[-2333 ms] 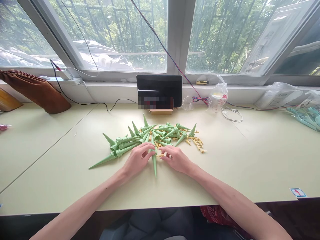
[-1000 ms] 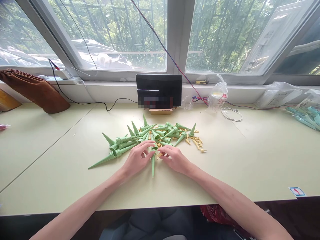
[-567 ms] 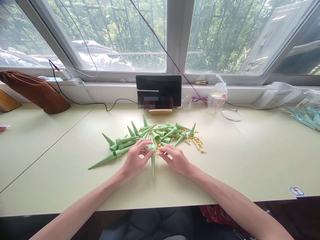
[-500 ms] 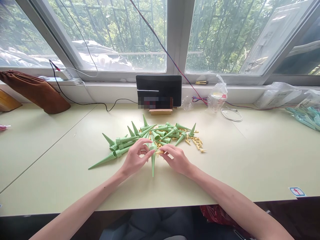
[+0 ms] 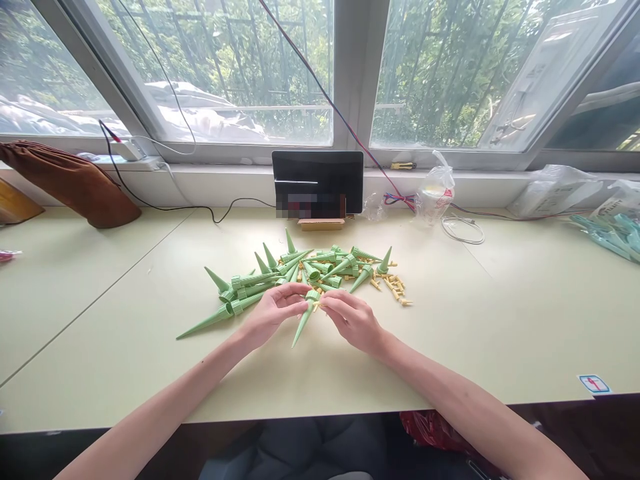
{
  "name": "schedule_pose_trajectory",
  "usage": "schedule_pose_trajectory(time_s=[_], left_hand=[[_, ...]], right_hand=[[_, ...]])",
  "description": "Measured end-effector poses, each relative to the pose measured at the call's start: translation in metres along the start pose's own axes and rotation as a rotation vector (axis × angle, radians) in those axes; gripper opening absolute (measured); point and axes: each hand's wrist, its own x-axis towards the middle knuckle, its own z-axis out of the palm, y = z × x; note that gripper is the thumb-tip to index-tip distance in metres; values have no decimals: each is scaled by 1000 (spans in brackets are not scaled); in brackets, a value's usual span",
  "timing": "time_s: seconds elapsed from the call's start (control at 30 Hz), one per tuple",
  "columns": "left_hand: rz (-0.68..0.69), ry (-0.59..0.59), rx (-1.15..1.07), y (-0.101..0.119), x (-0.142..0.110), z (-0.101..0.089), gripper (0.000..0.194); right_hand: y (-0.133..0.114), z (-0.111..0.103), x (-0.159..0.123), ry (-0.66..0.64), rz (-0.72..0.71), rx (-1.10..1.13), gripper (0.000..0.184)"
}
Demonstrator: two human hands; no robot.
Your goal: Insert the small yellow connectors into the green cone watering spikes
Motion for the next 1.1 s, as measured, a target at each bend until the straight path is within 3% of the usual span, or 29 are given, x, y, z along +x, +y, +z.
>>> schedule_pose_trajectory(time_s=[0.37, 0.73, 1.1], left_hand=[[-49, -156, 16, 15, -8, 9, 42], [32, -151, 4, 13, -7, 10, 37], [11, -203, -54, 15, -8, 11, 37]], right_hand=[[-4, 0, 4, 55, -121, 0, 32], [0, 2, 2, 24, -32, 11, 25], [0, 2, 2, 15, 29, -1, 15]])
